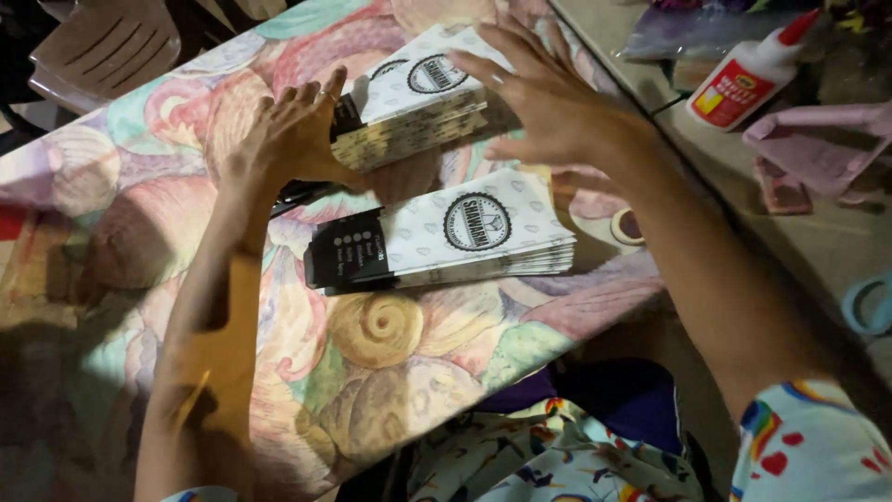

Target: The person organizes and stacks printed paper bags on a table by hand, picking them up individually and placing them into neat piles.

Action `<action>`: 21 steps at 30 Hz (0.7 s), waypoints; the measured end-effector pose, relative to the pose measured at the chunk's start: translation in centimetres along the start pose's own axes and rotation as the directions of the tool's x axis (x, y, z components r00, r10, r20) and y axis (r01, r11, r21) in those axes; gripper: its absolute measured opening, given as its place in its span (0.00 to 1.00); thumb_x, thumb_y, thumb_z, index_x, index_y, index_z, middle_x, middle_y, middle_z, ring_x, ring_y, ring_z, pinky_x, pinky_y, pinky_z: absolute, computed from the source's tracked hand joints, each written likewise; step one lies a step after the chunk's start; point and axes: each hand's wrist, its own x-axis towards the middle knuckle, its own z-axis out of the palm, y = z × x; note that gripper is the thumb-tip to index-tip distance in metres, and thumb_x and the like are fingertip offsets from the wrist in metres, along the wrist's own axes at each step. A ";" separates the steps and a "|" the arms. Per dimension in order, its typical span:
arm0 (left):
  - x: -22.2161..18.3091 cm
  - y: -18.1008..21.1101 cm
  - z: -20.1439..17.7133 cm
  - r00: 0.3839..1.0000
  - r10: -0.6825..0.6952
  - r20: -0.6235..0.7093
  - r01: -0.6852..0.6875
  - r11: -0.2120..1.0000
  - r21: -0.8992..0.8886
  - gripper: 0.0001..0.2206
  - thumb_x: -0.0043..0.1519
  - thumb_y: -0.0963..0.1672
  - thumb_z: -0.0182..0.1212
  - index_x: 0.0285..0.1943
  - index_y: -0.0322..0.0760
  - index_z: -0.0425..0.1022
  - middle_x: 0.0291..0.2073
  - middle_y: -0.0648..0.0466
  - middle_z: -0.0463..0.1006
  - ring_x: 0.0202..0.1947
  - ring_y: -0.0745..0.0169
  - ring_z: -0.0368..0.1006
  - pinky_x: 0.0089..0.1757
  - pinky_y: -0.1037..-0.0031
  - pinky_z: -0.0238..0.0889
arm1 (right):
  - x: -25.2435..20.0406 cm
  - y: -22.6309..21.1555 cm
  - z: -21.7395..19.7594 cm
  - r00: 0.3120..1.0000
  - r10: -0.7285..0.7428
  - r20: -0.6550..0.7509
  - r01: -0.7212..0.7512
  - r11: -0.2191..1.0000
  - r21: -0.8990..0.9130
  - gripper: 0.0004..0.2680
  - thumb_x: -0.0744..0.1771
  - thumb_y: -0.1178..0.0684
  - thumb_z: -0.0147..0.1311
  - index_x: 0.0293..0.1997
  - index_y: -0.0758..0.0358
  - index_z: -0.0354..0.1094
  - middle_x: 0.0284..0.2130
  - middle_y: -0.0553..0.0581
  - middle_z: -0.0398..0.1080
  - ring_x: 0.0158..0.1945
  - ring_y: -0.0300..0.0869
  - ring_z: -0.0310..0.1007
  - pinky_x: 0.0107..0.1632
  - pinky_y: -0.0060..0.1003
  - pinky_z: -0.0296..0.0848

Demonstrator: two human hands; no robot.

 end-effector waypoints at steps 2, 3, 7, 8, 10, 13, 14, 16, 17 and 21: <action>0.1 0.1 0.0 0.999 0.009 -0.048 -0.009 1.000 0.010 0.69 0.36 0.62 0.79 0.82 0.38 0.34 0.71 0.31 0.54 0.69 0.26 0.52 0.62 0.29 0.41 | -2.6 0.1 -0.4 1.000 0.013 -0.003 -0.013 0.999 0.037 0.37 0.63 0.47 0.62 0.79 0.48 0.38 0.77 0.66 0.28 0.79 0.53 0.21 0.71 0.59 0.15; 0.3 0.1 0.1 0.996 0.046 -0.076 -0.041 0.997 0.068 0.69 0.36 0.64 0.77 0.82 0.37 0.35 0.71 0.31 0.53 0.69 0.27 0.52 0.62 0.27 0.42 | -3.8 0.3 -0.4 0.998 0.006 -0.066 -0.002 0.998 0.067 0.34 0.63 0.49 0.63 0.78 0.53 0.44 0.76 0.66 0.36 0.77 0.56 0.32 0.70 0.60 0.33; 0.5 0.3 0.4 0.984 0.075 -0.162 -0.052 0.988 0.142 0.66 0.36 0.67 0.71 0.82 0.41 0.40 0.75 0.32 0.49 0.72 0.28 0.49 0.60 0.28 0.39 | -7.4 0.5 -0.5 0.989 0.037 -0.141 -0.018 0.991 0.133 0.24 0.67 0.50 0.56 0.72 0.60 0.58 0.73 0.64 0.52 0.72 0.56 0.52 0.65 0.62 0.58; 0.2 0.5 0.4 0.983 0.050 -0.175 -0.025 0.989 0.146 0.66 0.36 0.67 0.71 0.82 0.41 0.40 0.75 0.32 0.49 0.72 0.28 0.49 0.60 0.28 0.39 | -7.9 1.4 0.1 0.989 0.009 -0.147 0.010 0.992 0.126 0.24 0.67 0.50 0.56 0.72 0.60 0.58 0.73 0.64 0.52 0.72 0.56 0.52 0.65 0.62 0.58; -0.3 1.0 0.8 0.953 0.104 -0.285 -0.056 0.983 0.172 0.64 0.39 0.67 0.70 0.82 0.47 0.40 0.75 0.35 0.52 0.72 0.28 0.51 0.58 0.25 0.38 | -8.9 3.4 1.5 0.972 -0.058 -0.227 0.082 0.991 0.101 0.26 0.62 0.51 0.64 0.69 0.56 0.64 0.69 0.63 0.60 0.72 0.55 0.56 0.69 0.58 0.51; -1.7 1.9 -0.3 0.935 0.152 -0.322 -0.113 0.984 0.135 0.61 0.46 0.68 0.70 0.82 0.44 0.38 0.76 0.34 0.49 0.72 0.31 0.51 0.61 0.24 0.39 | -10.2 3.7 2.3 0.960 -0.046 -0.278 0.081 0.990 0.118 0.22 0.63 0.48 0.65 0.64 0.57 0.71 0.67 0.61 0.65 0.71 0.51 0.60 0.69 0.51 0.52; -2.5 2.1 -0.5 0.935 0.145 -0.324 -0.106 0.985 0.135 0.61 0.46 0.68 0.70 0.82 0.44 0.38 0.76 0.34 0.49 0.72 0.31 0.51 0.61 0.24 0.39 | -10.6 2.9 2.0 0.959 -0.053 -0.277 0.089 0.989 0.117 0.22 0.63 0.48 0.65 0.64 0.57 0.71 0.67 0.61 0.65 0.71 0.51 0.60 0.69 0.51 0.52; -3.8 2.8 -1.1 0.921 0.161 -0.354 -0.134 0.986 0.097 0.59 0.48 0.65 0.73 0.81 0.42 0.40 0.75 0.34 0.51 0.71 0.32 0.52 0.64 0.29 0.38 | -11.5 1.6 1.6 0.976 0.119 -0.180 -0.082 0.977 0.198 0.21 0.63 0.49 0.63 0.64 0.58 0.70 0.67 0.59 0.63 0.71 0.50 0.58 0.68 0.55 0.52; -4.5 2.9 -1.1 0.922 0.158 -0.354 -0.131 0.986 0.099 0.59 0.48 0.65 0.73 0.81 0.42 0.40 0.75 0.34 0.51 0.71 0.32 0.52 0.64 0.29 0.38 | -11.9 1.0 1.4 0.977 0.116 -0.181 -0.079 0.977 0.200 0.21 0.63 0.49 0.63 0.64 0.58 0.70 0.67 0.59 0.63 0.71 0.50 0.58 0.68 0.55 0.52; -7.1 3.1 -1.9 0.900 0.164 -0.403 -0.106 0.981 0.162 0.55 0.54 0.64 0.71 0.82 0.44 0.40 0.75 0.37 0.52 0.72 0.36 0.53 0.63 0.34 0.45 | -12.9 0.3 1.8 0.976 0.129 -0.177 -0.096 0.978 0.184 0.20 0.63 0.50 0.62 0.63 0.53 0.71 0.64 0.56 0.67 0.68 0.51 0.60 0.66 0.55 0.54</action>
